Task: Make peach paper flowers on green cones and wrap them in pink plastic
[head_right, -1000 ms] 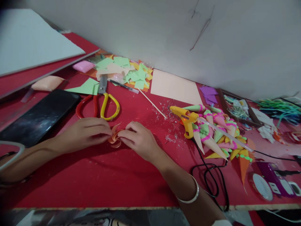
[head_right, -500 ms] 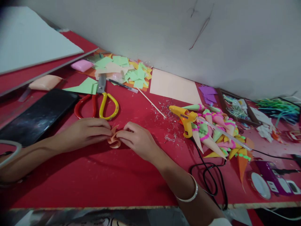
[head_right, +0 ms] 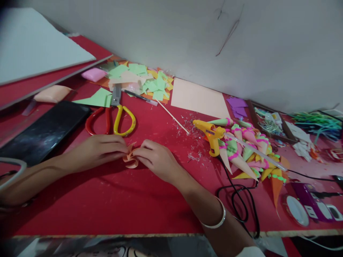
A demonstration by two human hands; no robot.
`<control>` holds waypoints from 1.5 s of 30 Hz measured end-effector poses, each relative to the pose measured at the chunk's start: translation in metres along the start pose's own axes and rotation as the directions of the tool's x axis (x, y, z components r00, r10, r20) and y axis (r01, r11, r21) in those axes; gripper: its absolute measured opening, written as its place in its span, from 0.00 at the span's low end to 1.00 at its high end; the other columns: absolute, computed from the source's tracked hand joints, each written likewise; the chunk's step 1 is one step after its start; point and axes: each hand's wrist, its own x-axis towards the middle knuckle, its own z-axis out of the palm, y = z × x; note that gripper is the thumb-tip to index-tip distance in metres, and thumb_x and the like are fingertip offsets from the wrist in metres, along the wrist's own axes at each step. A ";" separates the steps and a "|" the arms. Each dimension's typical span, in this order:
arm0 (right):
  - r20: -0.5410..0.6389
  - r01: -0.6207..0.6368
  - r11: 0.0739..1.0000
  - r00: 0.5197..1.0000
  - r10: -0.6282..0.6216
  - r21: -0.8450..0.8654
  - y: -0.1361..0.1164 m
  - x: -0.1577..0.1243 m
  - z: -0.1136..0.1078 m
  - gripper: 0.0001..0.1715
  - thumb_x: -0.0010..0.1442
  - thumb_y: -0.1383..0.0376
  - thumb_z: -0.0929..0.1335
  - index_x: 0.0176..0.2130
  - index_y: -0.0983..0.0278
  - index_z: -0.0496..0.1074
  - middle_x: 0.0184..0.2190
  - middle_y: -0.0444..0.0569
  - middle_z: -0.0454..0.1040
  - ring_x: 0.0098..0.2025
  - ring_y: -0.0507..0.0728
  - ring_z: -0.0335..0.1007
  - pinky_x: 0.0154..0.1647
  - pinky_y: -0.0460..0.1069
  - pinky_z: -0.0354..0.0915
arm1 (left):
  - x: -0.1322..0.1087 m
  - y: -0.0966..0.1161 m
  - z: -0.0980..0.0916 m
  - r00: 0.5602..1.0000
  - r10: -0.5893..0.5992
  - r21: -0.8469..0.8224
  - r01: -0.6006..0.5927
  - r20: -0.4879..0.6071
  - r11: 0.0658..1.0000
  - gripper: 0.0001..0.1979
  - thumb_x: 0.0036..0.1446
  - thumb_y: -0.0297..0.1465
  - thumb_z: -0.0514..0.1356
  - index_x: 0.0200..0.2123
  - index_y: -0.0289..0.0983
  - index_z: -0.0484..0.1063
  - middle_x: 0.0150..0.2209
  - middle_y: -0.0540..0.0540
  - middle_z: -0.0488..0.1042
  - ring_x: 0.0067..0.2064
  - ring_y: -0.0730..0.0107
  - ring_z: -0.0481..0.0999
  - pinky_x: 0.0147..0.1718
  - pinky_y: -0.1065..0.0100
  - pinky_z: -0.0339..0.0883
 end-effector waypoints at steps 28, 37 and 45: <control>0.039 -0.033 0.999 0.999 0.033 0.006 0.005 0.000 0.002 0.12 0.60 0.67 0.59 0.40 0.63 0.68 0.33 0.47 0.65 0.35 0.51 0.62 0.36 0.45 0.59 | 0.001 -0.003 -0.001 0.998 -0.058 -0.010 0.058 -0.003 0.998 0.10 0.58 0.32 0.50 0.34 0.37 0.70 0.35 0.47 0.70 0.35 0.73 0.70 0.36 0.73 0.63; 0.077 -0.021 0.999 0.997 0.023 -0.034 0.005 0.000 0.002 0.13 0.61 0.65 0.58 0.41 0.63 0.69 0.34 0.48 0.66 0.36 0.51 0.62 0.35 0.45 0.59 | 0.001 -0.001 -0.001 0.999 -0.028 0.043 0.029 -0.017 0.999 0.09 0.58 0.31 0.50 0.34 0.37 0.69 0.34 0.47 0.70 0.34 0.74 0.70 0.34 0.73 0.62; 0.078 -0.012 0.999 0.997 0.015 -0.039 0.006 0.001 0.002 0.14 0.61 0.65 0.58 0.41 0.62 0.69 0.34 0.48 0.66 0.36 0.51 0.62 0.36 0.45 0.59 | 0.002 0.001 -0.002 0.998 -0.058 0.058 0.059 -0.022 0.997 0.09 0.57 0.31 0.51 0.33 0.37 0.70 0.33 0.48 0.70 0.32 0.74 0.70 0.33 0.73 0.62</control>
